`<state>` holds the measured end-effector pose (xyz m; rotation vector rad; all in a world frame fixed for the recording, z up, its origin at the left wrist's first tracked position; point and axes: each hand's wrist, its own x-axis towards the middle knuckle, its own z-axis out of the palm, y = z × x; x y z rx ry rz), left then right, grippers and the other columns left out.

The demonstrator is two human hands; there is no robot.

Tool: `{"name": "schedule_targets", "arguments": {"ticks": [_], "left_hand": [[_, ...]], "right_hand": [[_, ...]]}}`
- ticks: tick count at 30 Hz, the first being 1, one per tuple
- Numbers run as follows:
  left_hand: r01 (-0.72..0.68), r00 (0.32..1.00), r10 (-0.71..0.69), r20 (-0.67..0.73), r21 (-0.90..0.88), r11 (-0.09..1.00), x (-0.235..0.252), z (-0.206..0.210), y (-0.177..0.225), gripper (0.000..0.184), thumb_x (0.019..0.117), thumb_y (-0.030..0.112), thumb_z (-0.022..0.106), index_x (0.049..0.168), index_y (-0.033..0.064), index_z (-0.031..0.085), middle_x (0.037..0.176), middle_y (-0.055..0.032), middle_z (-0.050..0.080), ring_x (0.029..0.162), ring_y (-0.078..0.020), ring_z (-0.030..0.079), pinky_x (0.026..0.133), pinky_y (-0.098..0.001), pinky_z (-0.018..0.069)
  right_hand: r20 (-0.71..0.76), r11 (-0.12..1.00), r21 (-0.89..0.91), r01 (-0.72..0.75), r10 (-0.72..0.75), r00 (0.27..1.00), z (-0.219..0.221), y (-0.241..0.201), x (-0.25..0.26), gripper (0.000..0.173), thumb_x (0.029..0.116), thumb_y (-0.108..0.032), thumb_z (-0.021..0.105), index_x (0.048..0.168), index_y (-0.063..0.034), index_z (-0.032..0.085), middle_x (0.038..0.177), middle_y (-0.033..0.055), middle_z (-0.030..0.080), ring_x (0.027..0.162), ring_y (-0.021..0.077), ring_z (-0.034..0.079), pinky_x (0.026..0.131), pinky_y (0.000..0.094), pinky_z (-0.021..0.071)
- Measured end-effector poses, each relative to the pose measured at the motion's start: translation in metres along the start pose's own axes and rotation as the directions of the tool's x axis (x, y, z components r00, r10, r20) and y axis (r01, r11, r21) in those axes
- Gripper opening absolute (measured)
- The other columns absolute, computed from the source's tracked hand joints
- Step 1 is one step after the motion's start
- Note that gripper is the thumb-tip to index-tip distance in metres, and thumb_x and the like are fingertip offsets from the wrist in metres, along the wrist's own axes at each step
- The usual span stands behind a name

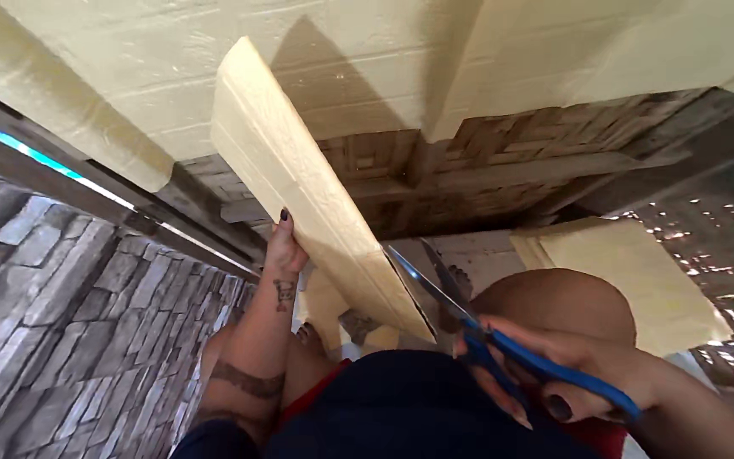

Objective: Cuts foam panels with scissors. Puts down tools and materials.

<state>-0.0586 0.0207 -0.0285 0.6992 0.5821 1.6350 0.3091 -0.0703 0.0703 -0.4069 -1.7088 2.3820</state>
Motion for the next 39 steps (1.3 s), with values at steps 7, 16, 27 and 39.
{"name": "schedule_targets", "arguments": {"ticks": [7,16,27,39], "left_hand": [[-0.007,1.0,0.007,-0.006,-0.038,0.999,0.002,-0.003,0.003,0.054,0.0765,0.052,0.084,0.119,0.0252,0.065,0.107,0.0008,0.075,0.098,-0.0127,0.073,0.084,-0.0361,0.0626],[-0.023,1.0,0.023,0.004,-0.02,1.0,0.002,-0.001,0.003,0.051,0.0788,0.054,0.082,0.118,0.0259,0.065,0.107,0.0018,0.075,0.099,-0.0123,0.072,0.085,-0.0364,0.0621],[-0.015,0.999,0.018,0.047,-0.063,0.998,0.003,-0.001,0.003,0.046,0.0816,0.049,0.082,0.118,0.0236,0.067,0.108,-0.0003,0.075,0.099,-0.013,0.073,0.086,-0.0363,0.0621],[-0.017,0.996,0.022,0.083,-0.061,0.998,0.003,-0.003,0.003,0.049,0.0807,0.049,0.082,0.12,0.0241,0.067,0.11,-0.0005,0.075,0.101,-0.0134,0.072,0.087,-0.0369,0.0619]], "right_hand": [[0.009,0.998,0.024,-0.059,0.058,0.998,-0.001,0.004,-0.004,0.056,0.095,-0.046,0.07,0.14,-0.021,0.046,0.096,-0.0034,0.066,0.084,0.0044,0.066,0.069,0.0189,0.0561],[-0.001,0.997,0.027,-0.067,0.067,0.998,-0.003,0.003,-0.005,0.057,0.0951,-0.047,0.069,0.14,-0.0211,0.046,0.097,-0.0038,0.065,0.084,0.004,0.066,0.07,0.0185,0.0562],[0.015,0.997,0.042,-0.057,0.056,0.998,-0.004,0.009,-0.004,0.057,0.0955,-0.046,0.069,0.14,-0.0202,0.046,0.096,-0.0028,0.065,0.082,0.0032,0.065,0.068,0.0172,0.0548],[-0.004,0.996,0.034,-0.079,0.079,0.997,-0.004,0.013,-0.004,0.056,0.0953,-0.047,0.069,0.139,-0.0203,0.046,0.095,-0.0031,0.065,0.081,0.0034,0.065,0.067,0.0173,0.0546]]}}
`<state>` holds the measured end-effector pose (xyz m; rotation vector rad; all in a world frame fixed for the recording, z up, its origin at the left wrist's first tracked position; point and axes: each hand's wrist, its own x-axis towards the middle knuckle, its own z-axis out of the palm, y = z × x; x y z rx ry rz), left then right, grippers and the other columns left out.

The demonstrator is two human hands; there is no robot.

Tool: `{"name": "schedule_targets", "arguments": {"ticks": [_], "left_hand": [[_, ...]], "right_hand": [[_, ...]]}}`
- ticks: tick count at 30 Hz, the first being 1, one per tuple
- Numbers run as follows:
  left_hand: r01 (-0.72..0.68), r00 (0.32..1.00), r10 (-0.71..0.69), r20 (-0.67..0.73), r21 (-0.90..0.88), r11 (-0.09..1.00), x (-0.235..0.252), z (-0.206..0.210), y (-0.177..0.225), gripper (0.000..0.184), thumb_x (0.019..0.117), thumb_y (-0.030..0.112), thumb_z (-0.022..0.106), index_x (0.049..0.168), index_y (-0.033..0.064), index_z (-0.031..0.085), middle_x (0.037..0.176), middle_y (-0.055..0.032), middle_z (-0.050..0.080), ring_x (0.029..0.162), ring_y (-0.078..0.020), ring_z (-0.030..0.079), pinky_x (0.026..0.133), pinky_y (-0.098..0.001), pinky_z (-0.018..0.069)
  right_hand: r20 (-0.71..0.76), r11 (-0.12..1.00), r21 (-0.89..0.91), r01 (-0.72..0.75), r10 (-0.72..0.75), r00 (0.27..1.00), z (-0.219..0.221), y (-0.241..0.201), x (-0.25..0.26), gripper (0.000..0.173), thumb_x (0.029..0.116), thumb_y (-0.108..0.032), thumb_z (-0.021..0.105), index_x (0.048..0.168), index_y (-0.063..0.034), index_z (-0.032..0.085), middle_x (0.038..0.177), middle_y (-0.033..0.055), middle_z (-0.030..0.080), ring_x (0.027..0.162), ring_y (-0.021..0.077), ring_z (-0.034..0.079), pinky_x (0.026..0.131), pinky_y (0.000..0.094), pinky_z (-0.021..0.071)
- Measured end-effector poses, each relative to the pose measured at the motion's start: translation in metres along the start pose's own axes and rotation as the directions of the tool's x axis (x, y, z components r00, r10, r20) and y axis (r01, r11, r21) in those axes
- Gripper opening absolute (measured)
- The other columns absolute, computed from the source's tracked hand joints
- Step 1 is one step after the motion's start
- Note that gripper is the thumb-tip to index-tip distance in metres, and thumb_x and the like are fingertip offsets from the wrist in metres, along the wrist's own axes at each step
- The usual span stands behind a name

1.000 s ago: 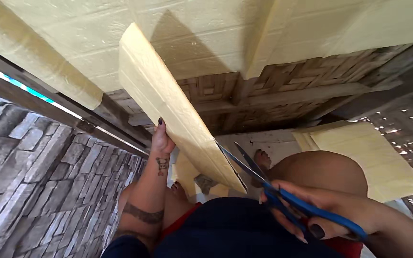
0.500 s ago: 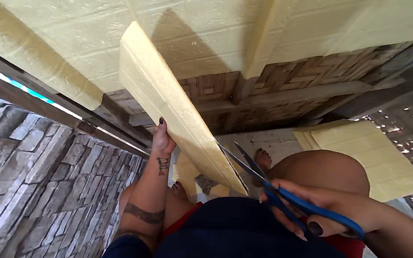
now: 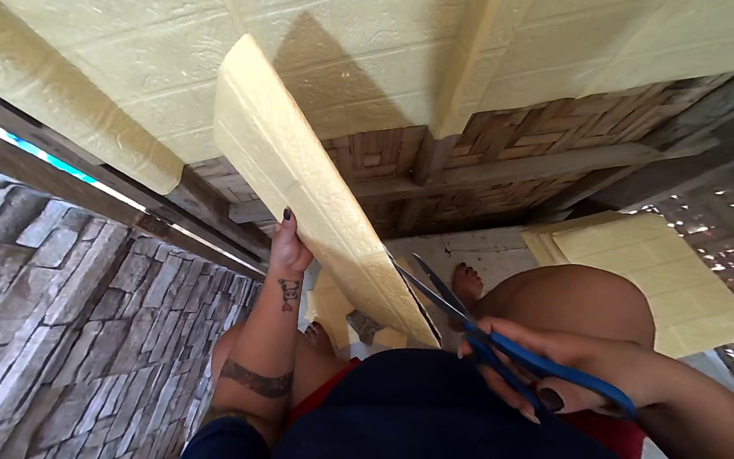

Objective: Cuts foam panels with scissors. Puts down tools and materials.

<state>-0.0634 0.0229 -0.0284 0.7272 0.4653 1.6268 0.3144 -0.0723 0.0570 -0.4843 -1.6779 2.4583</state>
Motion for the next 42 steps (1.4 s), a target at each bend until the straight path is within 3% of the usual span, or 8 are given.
{"name": "schedule_targets", "arguments": {"ticks": [5,8,11,16,30,35,39,42], "left_hand": [[0.017,0.998,-0.011,-0.065,0.1,0.995,-0.004,0.006,0.001,0.056,0.0727,0.051,0.088,0.117,0.0242,0.065,0.104,0.0025,0.075,0.096,-0.0106,0.073,0.083,-0.0339,0.0625],[-0.013,1.0,0.016,-0.015,0.19,0.982,-0.009,0.001,-0.001,0.054,0.0724,0.049,0.088,0.115,0.0237,0.068,0.103,0.0035,0.076,0.095,-0.009,0.072,0.083,-0.0328,0.0621],[-0.062,0.997,0.051,0.058,0.208,0.976,-0.009,-0.001,-0.011,0.055,0.0763,0.044,0.087,0.118,0.0189,0.063,0.105,0.0015,0.075,0.098,-0.0116,0.072,0.087,-0.0351,0.0616],[-0.077,0.997,0.08,-0.001,0.259,0.963,-0.006,-0.002,-0.016,0.065,0.0835,0.044,0.082,0.127,0.0111,0.047,0.108,0.002,0.072,0.103,-0.0137,0.071,0.093,-0.0376,0.0601],[-0.092,0.992,0.07,0.105,0.221,0.971,0.001,-0.008,-0.015,0.057,0.08,0.044,0.084,0.122,0.0163,0.058,0.108,-0.0009,0.075,0.103,-0.0159,0.072,0.092,-0.0394,0.0608],[-0.09,0.996,0.085,0.029,0.27,0.959,-0.001,-0.001,-0.017,0.064,0.0785,0.045,0.085,0.123,0.0139,0.052,0.105,0.0011,0.074,0.1,-0.0146,0.073,0.09,-0.0377,0.0613],[-0.068,0.997,0.054,0.058,0.258,0.964,-0.001,-0.003,-0.019,0.06,0.0801,0.046,0.083,0.122,0.0143,0.055,0.104,0.0018,0.074,0.099,-0.0135,0.073,0.09,-0.0368,0.0614],[-0.039,0.999,0.038,0.009,0.263,0.964,-0.006,0.003,-0.018,0.061,0.0747,0.048,0.087,0.119,0.0175,0.058,0.101,0.0035,0.075,0.095,-0.0106,0.073,0.085,-0.0341,0.0624]], "right_hand": [[-0.027,0.999,-0.047,-0.009,0.008,1.0,0.0,0.0,0.002,0.058,0.0943,-0.052,0.068,0.139,-0.0213,0.047,0.097,-0.0047,0.066,0.081,0.0024,0.064,0.067,0.017,0.0539],[-0.075,0.997,-0.076,-0.026,0.021,0.997,0.004,-0.003,0.008,0.062,0.0928,-0.055,0.067,0.139,-0.0201,0.047,0.098,-0.0054,0.066,0.08,0.0023,0.063,0.066,0.018,0.0538],[-0.137,0.997,-0.078,-0.014,0.003,0.991,0.008,-0.005,0.017,0.053,0.0956,-0.036,0.062,0.138,-0.0099,0.044,0.096,-0.0014,0.063,0.077,0.0044,0.062,0.067,0.0214,0.0544],[-0.265,0.998,-0.06,-0.013,-0.003,0.964,0.01,-0.002,0.029,0.051,0.1002,-0.028,0.06,0.139,-0.0052,0.037,0.09,0.001,0.06,0.073,0.0054,0.061,0.067,0.0228,0.0547],[-0.268,0.989,-0.141,0.032,-0.07,0.961,0.007,0.007,0.031,0.049,0.0985,-0.016,0.066,0.136,-0.0043,0.038,0.084,0.001,0.06,0.067,0.0013,0.057,0.061,0.0178,0.049],[-0.28,0.988,-0.155,-0.004,-0.04,0.959,0.006,0.006,0.03,0.052,0.0984,-0.018,0.067,0.138,-0.0046,0.036,0.086,0.0007,0.059,0.069,0.0013,0.057,0.063,0.0181,0.0492],[-0.282,0.989,-0.143,0.033,-0.073,0.957,0.007,0.009,0.026,0.052,0.0975,-0.021,0.067,0.137,-0.0054,0.037,0.086,-0.0013,0.06,0.069,-0.0009,0.057,0.062,0.0162,0.0488],[-0.263,0.985,-0.168,0.048,-0.091,0.96,0.006,0.012,0.026,0.059,0.0964,-0.032,0.068,0.139,-0.0078,0.035,0.09,-0.0045,0.061,0.072,-0.0031,0.059,0.063,0.0149,0.0498]]}}
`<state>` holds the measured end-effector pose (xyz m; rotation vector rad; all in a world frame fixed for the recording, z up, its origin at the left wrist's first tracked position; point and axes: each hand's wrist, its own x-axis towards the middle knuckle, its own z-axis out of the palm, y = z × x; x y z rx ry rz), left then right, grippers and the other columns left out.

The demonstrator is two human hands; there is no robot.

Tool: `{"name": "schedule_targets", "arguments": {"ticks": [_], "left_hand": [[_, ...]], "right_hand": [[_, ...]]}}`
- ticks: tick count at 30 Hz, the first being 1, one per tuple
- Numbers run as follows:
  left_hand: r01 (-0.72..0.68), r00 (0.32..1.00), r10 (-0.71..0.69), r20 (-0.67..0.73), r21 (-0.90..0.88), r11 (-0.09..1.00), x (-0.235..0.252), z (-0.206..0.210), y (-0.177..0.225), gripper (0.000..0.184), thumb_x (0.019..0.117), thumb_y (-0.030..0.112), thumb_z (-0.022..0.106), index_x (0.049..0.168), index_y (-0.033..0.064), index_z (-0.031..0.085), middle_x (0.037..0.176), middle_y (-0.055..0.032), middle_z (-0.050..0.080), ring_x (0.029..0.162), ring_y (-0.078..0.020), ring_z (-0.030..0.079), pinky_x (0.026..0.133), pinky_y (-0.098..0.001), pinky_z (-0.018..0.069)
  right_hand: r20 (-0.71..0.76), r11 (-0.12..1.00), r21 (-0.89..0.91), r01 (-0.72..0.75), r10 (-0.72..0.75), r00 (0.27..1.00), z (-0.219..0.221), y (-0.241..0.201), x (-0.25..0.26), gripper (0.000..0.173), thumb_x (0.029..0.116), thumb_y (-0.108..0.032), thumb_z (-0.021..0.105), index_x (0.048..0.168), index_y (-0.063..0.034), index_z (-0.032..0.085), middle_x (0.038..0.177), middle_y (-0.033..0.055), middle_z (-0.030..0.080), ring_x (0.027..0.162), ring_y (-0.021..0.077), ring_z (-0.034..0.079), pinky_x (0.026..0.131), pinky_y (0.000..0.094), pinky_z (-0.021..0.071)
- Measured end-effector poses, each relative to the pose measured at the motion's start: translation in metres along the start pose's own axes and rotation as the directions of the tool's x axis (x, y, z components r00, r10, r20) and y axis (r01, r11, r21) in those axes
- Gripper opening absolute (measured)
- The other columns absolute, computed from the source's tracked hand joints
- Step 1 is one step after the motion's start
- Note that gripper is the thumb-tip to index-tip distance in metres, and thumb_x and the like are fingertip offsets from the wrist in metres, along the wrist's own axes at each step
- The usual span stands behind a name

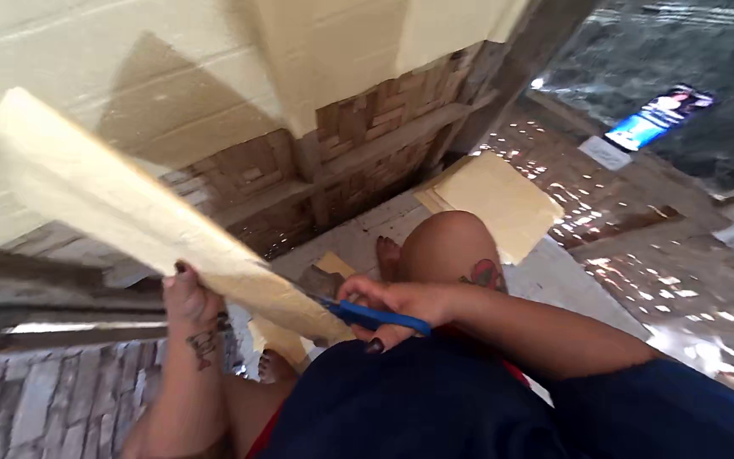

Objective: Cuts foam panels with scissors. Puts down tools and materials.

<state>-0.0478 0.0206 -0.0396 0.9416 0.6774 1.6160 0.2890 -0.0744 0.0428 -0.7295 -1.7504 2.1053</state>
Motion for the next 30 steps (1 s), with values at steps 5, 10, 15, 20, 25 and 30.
{"name": "schedule_targets", "arguments": {"ticks": [5,10,15,20,25,30], "left_hand": [[0.038,0.999,-0.038,-0.007,-0.027,0.999,-0.0013,0.0058,0.0046,0.051,0.0747,0.049,0.086,0.115,0.0254,0.065,0.102,0.0059,0.075,0.093,-0.008,0.072,0.083,-0.0319,0.0625],[0.058,0.997,-0.06,-0.038,-0.048,0.997,-0.0024,0.0097,0.0073,0.055,0.0735,0.05,0.086,0.118,0.0254,0.064,0.103,0.0056,0.075,0.094,-0.0083,0.073,0.083,-0.0321,0.0625],[0.065,0.998,-0.067,-0.021,-0.095,0.993,-0.0021,0.0068,0.0044,0.055,0.0742,0.048,0.087,0.118,0.0248,0.063,0.104,0.0047,0.075,0.096,-0.0092,0.072,0.085,-0.0334,0.062],[0.066,0.997,-0.068,-0.019,-0.11,0.992,-0.0029,0.0078,0.0044,0.054,0.0736,0.048,0.087,0.117,0.0251,0.064,0.104,0.0047,0.075,0.096,-0.009,0.072,0.085,-0.0332,0.0619],[0.06,0.998,-0.061,-0.007,-0.118,0.991,-0.0019,0.0082,0.004,0.052,0.0736,0.05,0.087,0.115,0.0249,0.066,0.103,0.0034,0.075,0.095,-0.0097,0.073,0.083,-0.0335,0.0626],[0.067,0.997,-0.07,-0.016,-0.136,0.988,-0.0022,0.0088,0.0033,0.05,0.073,0.05,0.087,0.113,0.0251,0.068,0.102,0.0029,0.076,0.093,-0.0104,0.073,0.082,-0.0341,0.0631]], "right_hand": [[0.012,1.0,-0.003,0.024,-0.024,1.0,-0.0012,0.0032,0.0009,0.066,0.0921,-0.052,0.07,0.136,-0.0143,0.038,0.094,-0.0083,0.062,0.075,-0.0041,0.059,0.062,0.0135,0.0494],[0.021,0.997,0.052,0.053,-0.054,0.998,0.0006,0.0064,0.0022,0.061,0.0929,-0.049,0.071,0.134,-0.0166,0.039,0.094,-0.008,0.062,0.078,-0.0024,0.06,0.065,0.0145,0.0504],[0.007,0.994,0.088,0.069,-0.07,0.998,0.0029,0.0068,0.0025,0.057,0.0929,-0.047,0.072,0.132,-0.0195,0.04,0.091,-0.0089,0.063,0.073,-0.0034,0.059,0.06,0.0127,0.0482],[-0.02,0.993,0.098,0.063,-0.062,0.998,0.0041,0.0053,0.0018,0.056,0.092,-0.045,0.074,0.13,-0.0203,0.041,0.09,-0.0101,0.064,0.072,-0.0041,0.059,0.059,0.012,0.0484],[-0.039,0.989,0.121,0.085,-0.081,0.996,0.0045,0.0068,0.002,0.052,0.0921,-0.043,0.074,0.128,-0.0215,0.043,0.089,-0.0109,0.064,0.072,-0.0044,0.06,0.06,0.0121,0.0494],[-0.059,0.989,0.117,0.086,-0.079,0.995,0.005,0.0062,0.0018,0.051,0.0912,-0.043,0.075,0.126,-0.0216,0.045,0.086,-0.0108,0.065,0.068,-0.0046,0.06,0.057,0.012,0.0488]]}}
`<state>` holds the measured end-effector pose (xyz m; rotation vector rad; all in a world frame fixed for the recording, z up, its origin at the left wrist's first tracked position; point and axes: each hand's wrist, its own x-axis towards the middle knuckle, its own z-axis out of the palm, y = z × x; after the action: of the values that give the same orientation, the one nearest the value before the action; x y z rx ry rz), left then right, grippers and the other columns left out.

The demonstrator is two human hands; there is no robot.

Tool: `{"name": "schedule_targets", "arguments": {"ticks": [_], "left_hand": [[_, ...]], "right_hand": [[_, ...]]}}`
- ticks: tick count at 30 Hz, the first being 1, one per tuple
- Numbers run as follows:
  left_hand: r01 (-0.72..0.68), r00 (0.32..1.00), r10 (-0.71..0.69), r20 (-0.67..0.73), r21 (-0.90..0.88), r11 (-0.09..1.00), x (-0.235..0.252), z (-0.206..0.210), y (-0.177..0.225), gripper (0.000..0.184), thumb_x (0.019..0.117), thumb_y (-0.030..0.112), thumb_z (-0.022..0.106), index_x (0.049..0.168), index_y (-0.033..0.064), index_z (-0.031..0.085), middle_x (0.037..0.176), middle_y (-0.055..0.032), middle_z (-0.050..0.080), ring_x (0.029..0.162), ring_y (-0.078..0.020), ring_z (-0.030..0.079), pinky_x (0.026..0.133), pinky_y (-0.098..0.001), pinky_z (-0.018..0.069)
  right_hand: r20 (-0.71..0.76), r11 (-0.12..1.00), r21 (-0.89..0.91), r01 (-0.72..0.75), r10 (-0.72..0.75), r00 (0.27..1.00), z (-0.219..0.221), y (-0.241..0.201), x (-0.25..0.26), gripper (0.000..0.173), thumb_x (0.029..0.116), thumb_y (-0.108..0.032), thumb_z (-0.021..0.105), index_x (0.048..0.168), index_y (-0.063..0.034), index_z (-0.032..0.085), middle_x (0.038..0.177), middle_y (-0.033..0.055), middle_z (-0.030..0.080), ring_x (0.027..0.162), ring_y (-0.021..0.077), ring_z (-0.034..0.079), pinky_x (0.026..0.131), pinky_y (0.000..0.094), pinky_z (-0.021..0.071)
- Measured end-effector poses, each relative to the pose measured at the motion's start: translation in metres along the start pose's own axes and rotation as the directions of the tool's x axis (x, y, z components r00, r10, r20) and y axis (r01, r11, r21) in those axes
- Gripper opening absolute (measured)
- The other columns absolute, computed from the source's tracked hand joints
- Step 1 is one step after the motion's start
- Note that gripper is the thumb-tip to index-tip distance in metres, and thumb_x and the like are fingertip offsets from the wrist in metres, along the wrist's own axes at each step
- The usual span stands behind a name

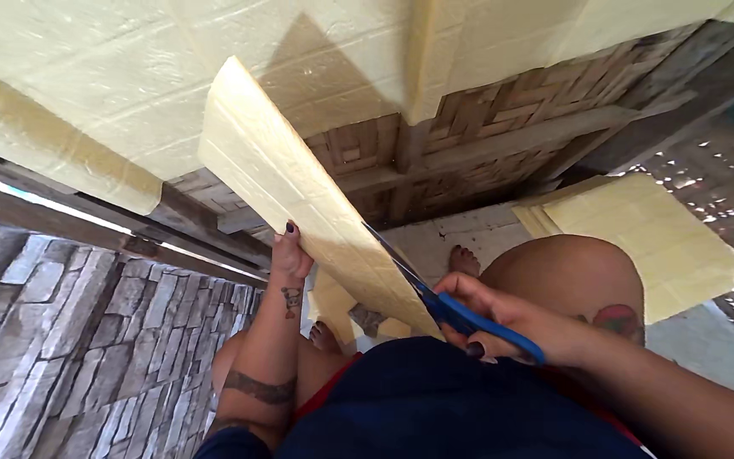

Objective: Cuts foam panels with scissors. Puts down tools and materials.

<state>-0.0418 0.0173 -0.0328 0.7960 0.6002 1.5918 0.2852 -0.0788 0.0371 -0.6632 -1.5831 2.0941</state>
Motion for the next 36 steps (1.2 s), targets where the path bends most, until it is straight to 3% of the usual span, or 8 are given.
{"name": "schedule_targets", "arguments": {"ticks": [21,27,36], "left_hand": [[-0.023,0.999,0.024,0.034,-0.047,0.999,0.001,-0.003,-0.003,0.048,0.0746,0.047,0.087,0.113,0.0252,0.069,0.104,0.0022,0.076,0.096,-0.0107,0.073,0.084,-0.0344,0.0625],[-0.022,0.999,0.024,0.042,-0.041,0.999,0.001,-0.003,-0.002,0.049,0.0747,0.048,0.086,0.115,0.0268,0.068,0.105,0.0034,0.076,0.096,-0.0103,0.073,0.084,-0.0349,0.0625],[-0.073,0.994,0.074,0.074,-0.027,0.997,0.001,-0.005,0.003,0.045,0.0758,0.046,0.086,0.114,0.0279,0.071,0.105,0.0035,0.076,0.097,-0.0094,0.073,0.085,-0.0331,0.0622]], "right_hand": [[-0.035,0.996,-0.085,-0.014,0.011,0.999,0.001,-0.008,0.0,0.047,0.0905,-0.038,0.077,0.123,-0.0225,0.047,0.076,-0.0123,0.061,0.058,-0.006,0.055,0.049,0.0109,0.0459],[-0.024,0.997,-0.071,-0.019,0.018,1.0,0.001,-0.008,0.0,0.05,0.0899,-0.042,0.077,0.125,-0.0224,0.046,0.08,-0.0107,0.063,0.06,-0.0037,0.059,0.051,0.0129,0.0494],[0.133,0.998,0.052,-0.026,0.019,0.991,-0.001,-0.011,-0.002,0.05,0.0946,-0.044,0.071,0.129,-0.0207,0.042,0.091,-0.0047,0.065,0.071,0.0013,0.063,0.06,0.0158,0.0533]]}}
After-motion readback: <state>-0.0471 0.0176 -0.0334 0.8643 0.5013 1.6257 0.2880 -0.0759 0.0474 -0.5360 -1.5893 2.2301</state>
